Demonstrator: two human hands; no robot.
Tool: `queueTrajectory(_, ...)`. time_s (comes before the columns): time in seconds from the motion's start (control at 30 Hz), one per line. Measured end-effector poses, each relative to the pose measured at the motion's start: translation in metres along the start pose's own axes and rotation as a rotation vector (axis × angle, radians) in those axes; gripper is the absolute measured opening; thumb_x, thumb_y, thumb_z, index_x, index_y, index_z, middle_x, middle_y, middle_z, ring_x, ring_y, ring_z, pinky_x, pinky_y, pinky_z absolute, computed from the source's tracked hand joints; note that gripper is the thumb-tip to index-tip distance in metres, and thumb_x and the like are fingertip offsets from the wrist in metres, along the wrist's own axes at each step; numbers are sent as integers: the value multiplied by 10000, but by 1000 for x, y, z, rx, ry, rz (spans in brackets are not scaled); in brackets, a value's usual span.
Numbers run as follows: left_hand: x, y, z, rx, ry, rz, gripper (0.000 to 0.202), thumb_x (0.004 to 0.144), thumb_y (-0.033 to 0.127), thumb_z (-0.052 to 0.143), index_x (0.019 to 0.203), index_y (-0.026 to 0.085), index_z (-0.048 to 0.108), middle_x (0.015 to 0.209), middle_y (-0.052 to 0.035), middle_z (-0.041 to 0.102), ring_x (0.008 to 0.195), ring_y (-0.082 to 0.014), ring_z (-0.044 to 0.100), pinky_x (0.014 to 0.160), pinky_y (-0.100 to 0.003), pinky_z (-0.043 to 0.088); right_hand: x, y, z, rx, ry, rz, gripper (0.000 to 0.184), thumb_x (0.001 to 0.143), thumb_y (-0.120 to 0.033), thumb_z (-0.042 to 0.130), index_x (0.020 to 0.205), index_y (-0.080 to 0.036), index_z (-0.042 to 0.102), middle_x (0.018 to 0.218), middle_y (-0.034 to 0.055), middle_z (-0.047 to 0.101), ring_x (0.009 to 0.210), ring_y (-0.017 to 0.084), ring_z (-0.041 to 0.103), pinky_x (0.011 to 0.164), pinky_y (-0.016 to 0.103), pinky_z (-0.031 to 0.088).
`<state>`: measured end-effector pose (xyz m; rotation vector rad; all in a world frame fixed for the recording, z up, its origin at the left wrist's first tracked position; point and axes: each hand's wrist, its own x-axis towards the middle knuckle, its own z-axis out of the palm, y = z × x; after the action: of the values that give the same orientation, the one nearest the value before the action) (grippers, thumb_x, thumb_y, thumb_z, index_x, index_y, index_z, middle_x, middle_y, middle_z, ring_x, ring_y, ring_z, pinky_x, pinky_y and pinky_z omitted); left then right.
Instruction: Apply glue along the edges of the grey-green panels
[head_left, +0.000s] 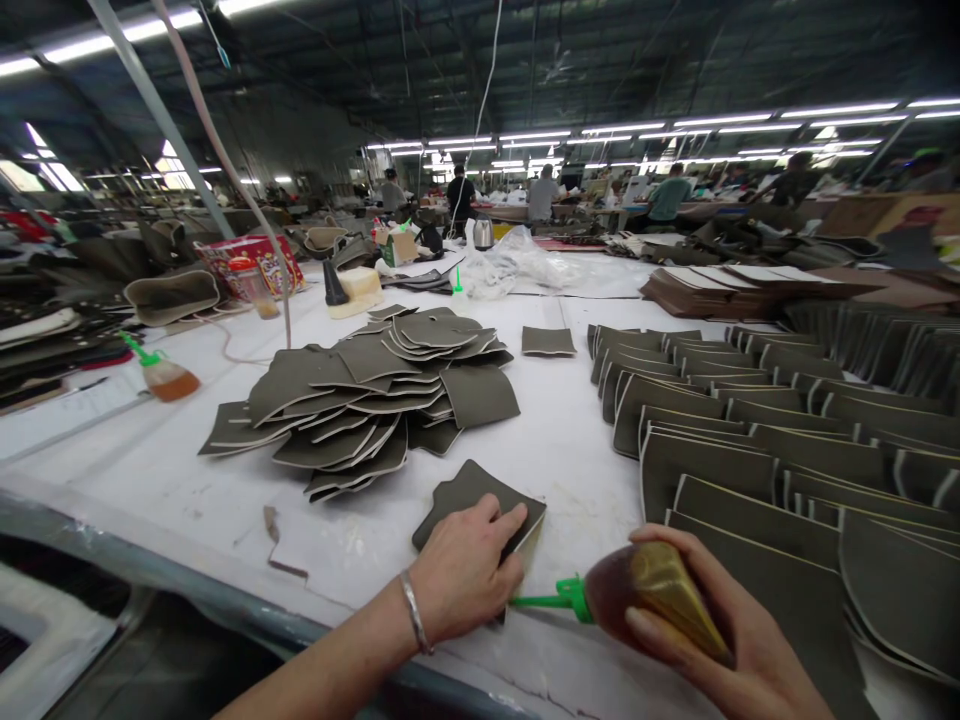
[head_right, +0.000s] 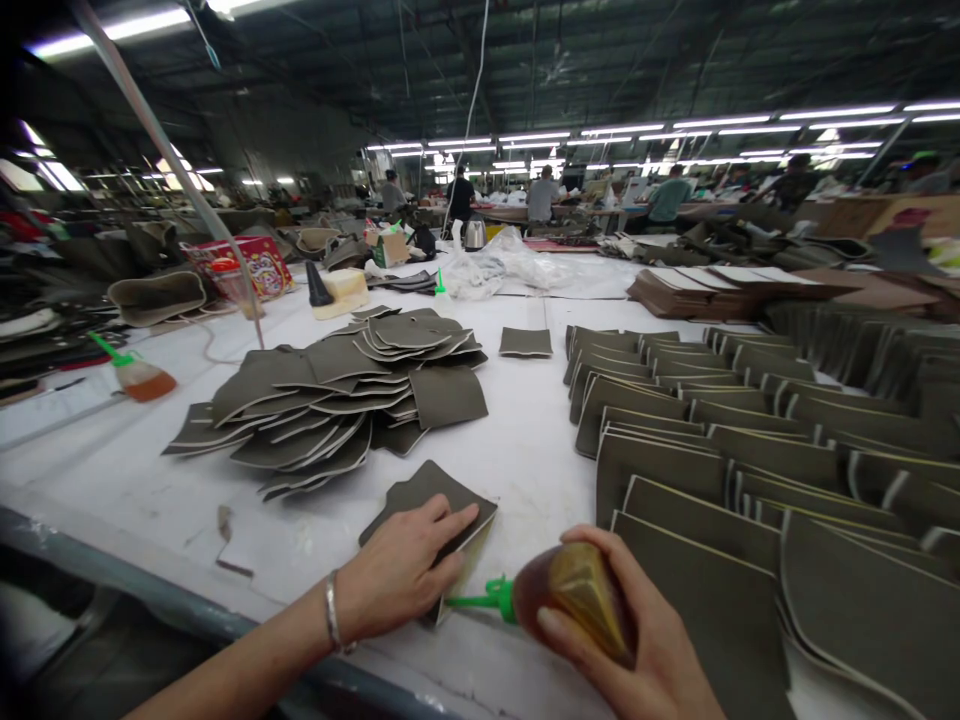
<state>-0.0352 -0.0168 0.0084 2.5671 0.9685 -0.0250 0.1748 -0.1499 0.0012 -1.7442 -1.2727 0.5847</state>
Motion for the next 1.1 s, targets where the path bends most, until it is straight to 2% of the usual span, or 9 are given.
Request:
queueTrajectory(0.07, 0, 0, 0, 6, 0, -6, 496, 884, 301, 388, 1374, 261, 450, 1056, -61, 568, 906, -236, 619, 819, -356, 493, -1, -1, 1, 8, -21, -5, 478, 766, -534, 663, 1131, -245, 556, 988, 22, 672, 844, 213, 669, 714, 210, 535)
queueTrajectory(0.2, 0, 0, 0, 4, -5, -14, 499, 891, 305, 379, 1385, 269, 438, 1063, -56, 568, 907, -224, 617, 829, -342, 485, -3, 0, 2, -25, 30, -11, 493, 753, -537, 677, 1135, -246, 567, 1013, 28, 681, 881, 229, 673, 715, 208, 546)
queueTrajectory(0.37, 1, -1, 0, 3, -1, -15, 505, 884, 302, 382, 1384, 261, 442, 1059, -57, 571, 902, -230, 618, 819, -347, 488, -2, 8, -1, -24, -50, -53, 466, 774, -536, 659, 1142, -267, 563, 998, 13, 678, 849, 209, 679, 739, 194, 538)
queueTrajectory(0.5, 2, 0, 0, -4, 11, -3, 496, 882, 294, 375, 1370, 262, 457, 1043, -55, 573, 880, -232, 620, 799, -357, 495, -1, 14, -4, -80, 0, -55, 477, 796, -500, 667, 1191, -283, 511, 1062, 4, 663, 921, 196, 662, 746, 164, 523)
queueTrajectory(0.67, 2, 0, 0, -1, -3, -3, 495, 883, 293, 378, 1370, 255, 455, 1046, -57, 575, 884, -233, 622, 799, -356, 495, -5, 14, 1, -36, -81, -72, 457, 813, -495, 646, 1191, -284, 504, 1065, -4, 650, 901, 187, 662, 765, 173, 518)
queueTrajectory(0.97, 4, 2, -2, -12, -20, -16, 481, 878, 272, 365, 1347, 281, 473, 1033, -51, 571, 872, -231, 625, 775, -355, 500, 19, 9, -3, -102, 172, -11, 479, 796, -555, 638, 1166, -293, 484, 994, -16, 626, 848, 191, 615, 730, 254, 470)
queueTrajectory(1.1, 5, 3, -3, -29, -38, -15, 501, 872, 257, 358, 1359, 260, 471, 1042, -62, 574, 896, -242, 625, 803, -377, 501, 13, 3, 3, -81, 199, 2, 482, 777, -551, 644, 1154, -288, 495, 1008, -19, 607, 846, 196, 599, 742, 266, 452)
